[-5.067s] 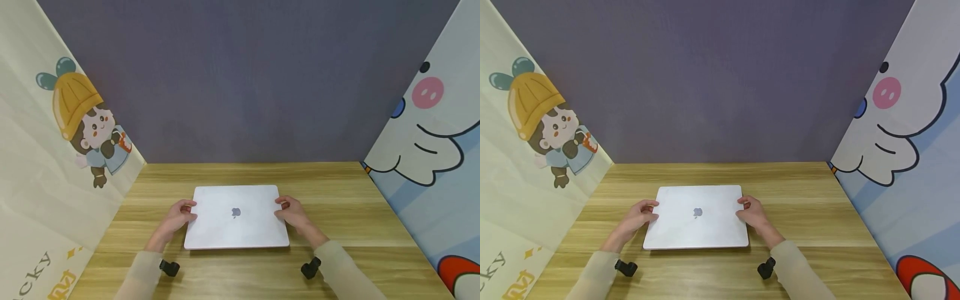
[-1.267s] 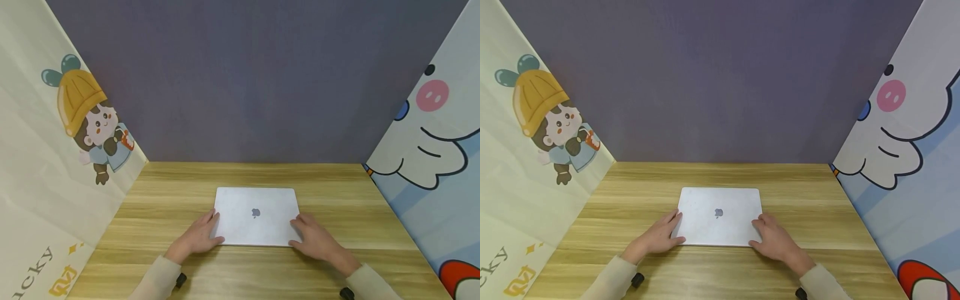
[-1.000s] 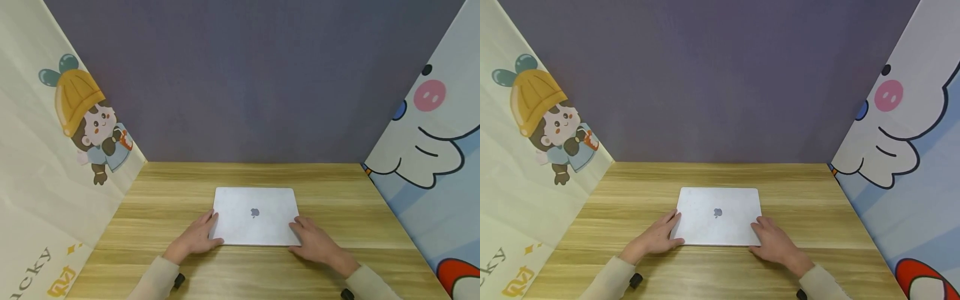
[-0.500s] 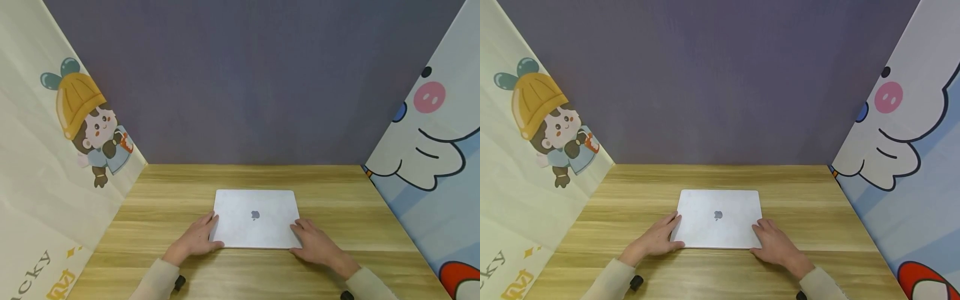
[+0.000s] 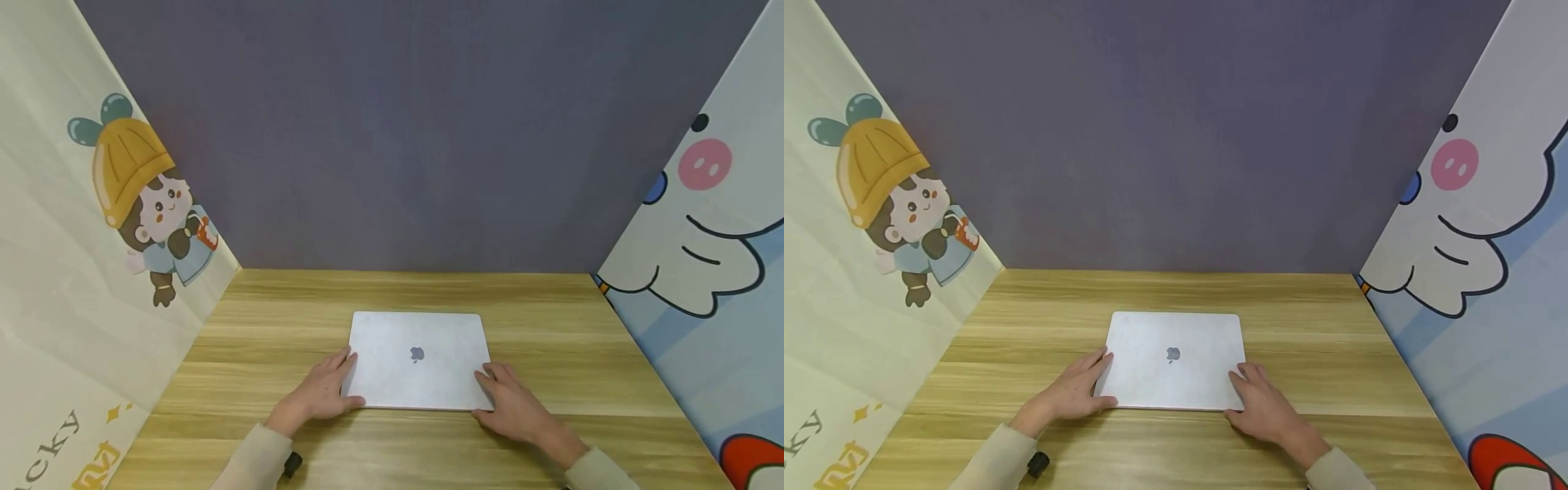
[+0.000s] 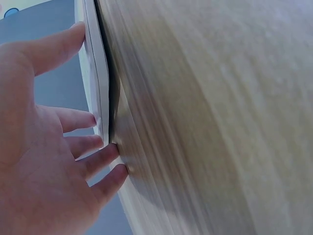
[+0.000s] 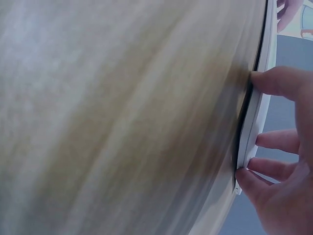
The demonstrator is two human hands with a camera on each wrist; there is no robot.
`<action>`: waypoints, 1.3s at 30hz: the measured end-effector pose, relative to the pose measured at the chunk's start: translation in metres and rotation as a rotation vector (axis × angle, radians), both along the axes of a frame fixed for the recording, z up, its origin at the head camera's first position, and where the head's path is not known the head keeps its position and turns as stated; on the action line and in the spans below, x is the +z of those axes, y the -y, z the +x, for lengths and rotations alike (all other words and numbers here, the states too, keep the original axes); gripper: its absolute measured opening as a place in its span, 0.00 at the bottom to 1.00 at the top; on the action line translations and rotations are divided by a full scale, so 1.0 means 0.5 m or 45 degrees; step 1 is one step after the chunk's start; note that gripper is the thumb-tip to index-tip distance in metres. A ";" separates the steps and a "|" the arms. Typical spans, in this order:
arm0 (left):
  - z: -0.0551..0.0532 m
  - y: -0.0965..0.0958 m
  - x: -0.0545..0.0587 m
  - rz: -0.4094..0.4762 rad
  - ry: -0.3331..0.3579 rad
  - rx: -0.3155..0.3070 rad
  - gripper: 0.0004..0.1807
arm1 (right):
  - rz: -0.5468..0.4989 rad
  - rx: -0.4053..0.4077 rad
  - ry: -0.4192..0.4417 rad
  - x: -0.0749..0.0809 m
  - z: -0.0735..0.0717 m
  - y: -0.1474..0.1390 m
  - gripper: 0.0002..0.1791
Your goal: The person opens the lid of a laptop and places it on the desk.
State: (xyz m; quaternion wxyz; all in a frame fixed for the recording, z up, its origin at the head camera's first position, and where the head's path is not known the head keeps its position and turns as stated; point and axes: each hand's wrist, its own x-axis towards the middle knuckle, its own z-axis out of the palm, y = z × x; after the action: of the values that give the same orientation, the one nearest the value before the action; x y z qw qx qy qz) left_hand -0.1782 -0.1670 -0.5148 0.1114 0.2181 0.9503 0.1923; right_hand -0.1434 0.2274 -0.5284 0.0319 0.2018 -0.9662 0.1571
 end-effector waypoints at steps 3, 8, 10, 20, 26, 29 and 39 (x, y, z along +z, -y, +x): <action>0.001 -0.001 0.002 0.012 0.001 -0.003 0.51 | -0.006 -0.008 -0.001 0.000 0.001 0.001 0.39; 0.002 -0.001 0.002 0.009 0.005 0.004 0.51 | -0.015 -0.006 0.003 0.000 0.002 0.001 0.39; 0.001 -0.001 0.001 0.011 0.006 0.007 0.51 | -0.011 -0.005 0.004 0.001 0.002 0.000 0.39; 0.000 0.000 0.000 0.035 0.012 0.017 0.51 | 0.030 0.035 0.037 0.003 -0.010 -0.015 0.39; 0.000 0.001 0.003 0.030 0.008 0.018 0.52 | 0.056 0.067 0.046 0.006 -0.018 -0.020 0.39; 0.000 0.001 0.004 0.024 0.012 0.015 0.52 | 0.061 0.100 0.023 0.010 -0.019 -0.022 0.39; 0.001 0.001 0.000 0.025 0.013 0.008 0.52 | 0.085 0.126 -0.040 0.008 -0.025 -0.027 0.37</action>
State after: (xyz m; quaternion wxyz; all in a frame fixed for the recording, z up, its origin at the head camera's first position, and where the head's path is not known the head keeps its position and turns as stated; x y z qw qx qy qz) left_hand -0.1778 -0.1676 -0.5148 0.1135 0.2153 0.9485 0.2030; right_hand -0.1559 0.2408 -0.5246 0.0324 0.2527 -0.9592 0.1228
